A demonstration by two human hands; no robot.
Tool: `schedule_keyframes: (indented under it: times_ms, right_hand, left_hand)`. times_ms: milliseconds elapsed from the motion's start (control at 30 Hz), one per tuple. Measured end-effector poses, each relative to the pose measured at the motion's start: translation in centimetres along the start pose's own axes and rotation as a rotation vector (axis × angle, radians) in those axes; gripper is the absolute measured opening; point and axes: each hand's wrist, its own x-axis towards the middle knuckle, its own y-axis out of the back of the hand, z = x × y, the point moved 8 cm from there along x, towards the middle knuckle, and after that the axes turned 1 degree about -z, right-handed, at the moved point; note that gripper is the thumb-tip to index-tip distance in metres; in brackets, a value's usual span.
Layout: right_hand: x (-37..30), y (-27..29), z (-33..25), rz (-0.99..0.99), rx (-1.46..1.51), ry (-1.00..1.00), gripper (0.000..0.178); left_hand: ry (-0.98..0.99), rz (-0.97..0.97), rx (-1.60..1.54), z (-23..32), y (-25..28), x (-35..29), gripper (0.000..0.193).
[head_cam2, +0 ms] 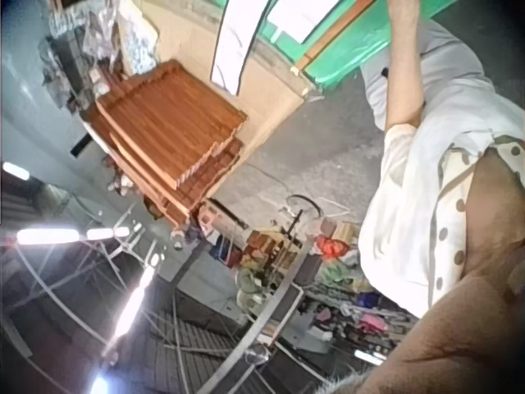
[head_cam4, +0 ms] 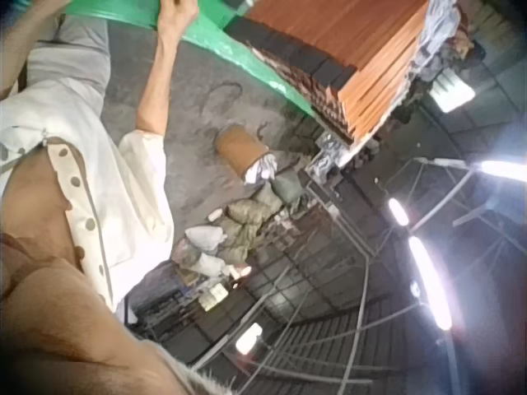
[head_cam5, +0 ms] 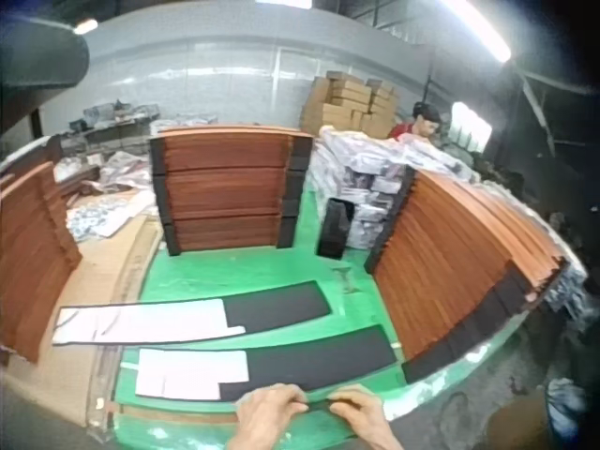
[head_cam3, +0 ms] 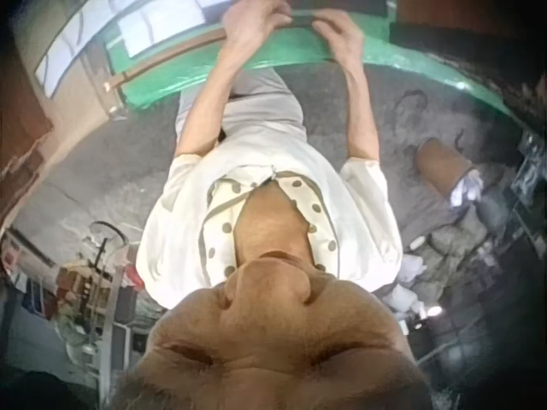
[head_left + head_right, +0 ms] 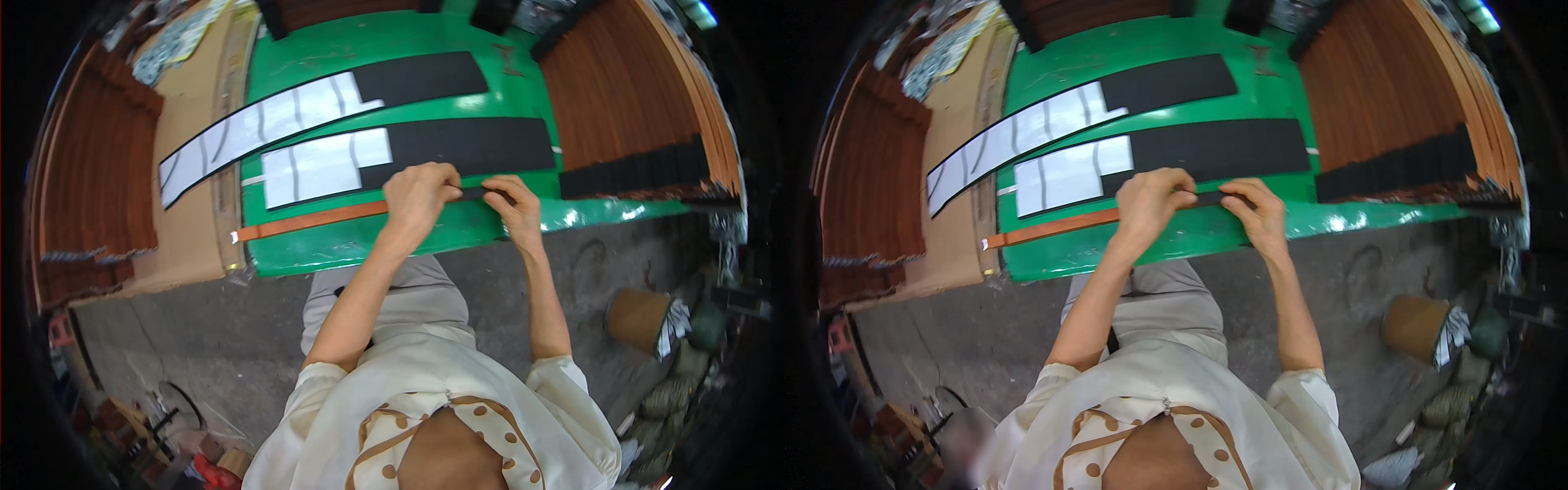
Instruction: Applying adhesive strips to wooden furniture components and stacking them.
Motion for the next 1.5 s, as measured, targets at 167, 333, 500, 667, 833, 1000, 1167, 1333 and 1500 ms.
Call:
schedule_keyframes:
  times_ms: [167,333,500,667,833,1000,1167,1333,1500]
  right_hand:
    - [-0.6,1.5,-0.2,0.066,-0.058,0.055,0.017]
    - [-1.2,2.2,0.8,0.128,-0.028,-0.009,0.017]
    - [0.7,-0.3,-3.5,-0.069,-0.309,0.171,0.02]
    - [0.9,-0.1,-5.2,-0.15,-0.538,0.33,0.024]
    - [1.0,-0.5,-5.7,-0.232,-0.643,0.336,0.025]
    - [1.0,-0.5,-5.7,-0.249,-0.664,0.371,0.026]
    - [1.0,-0.7,-6.4,-0.263,-0.691,0.408,0.026]
    - [0.9,-0.9,-6.8,-0.289,-0.755,0.433,0.025]
    - [1.0,-1.1,-7.0,-0.291,-0.753,0.429,0.025]
  left_hand:
    - [-0.018,-0.156,-0.112,0.3,-1.8,0.8,0.015]
    - [-0.159,-0.159,-0.12,1.1,-2.6,0.8,0.013]
    - [-0.157,-0.087,-0.093,0.0,-1.0,0.5,0.012]
    - [-0.133,-0.135,-0.097,0.5,-1.4,0.7,0.013]
    - [-0.093,-0.166,-0.081,0.4,-1.5,0.5,0.013]
    - [-0.189,-0.117,-0.07,0.5,-1.8,0.4,0.013]
    - [-0.259,-0.096,-0.045,1.1,-1.5,0.0,0.015]
    - [-0.248,-0.073,-0.038,1.1,-1.4,-0.1,0.014]
    - [-0.277,-0.034,-0.022,1.3,-1.1,-0.3,0.012]
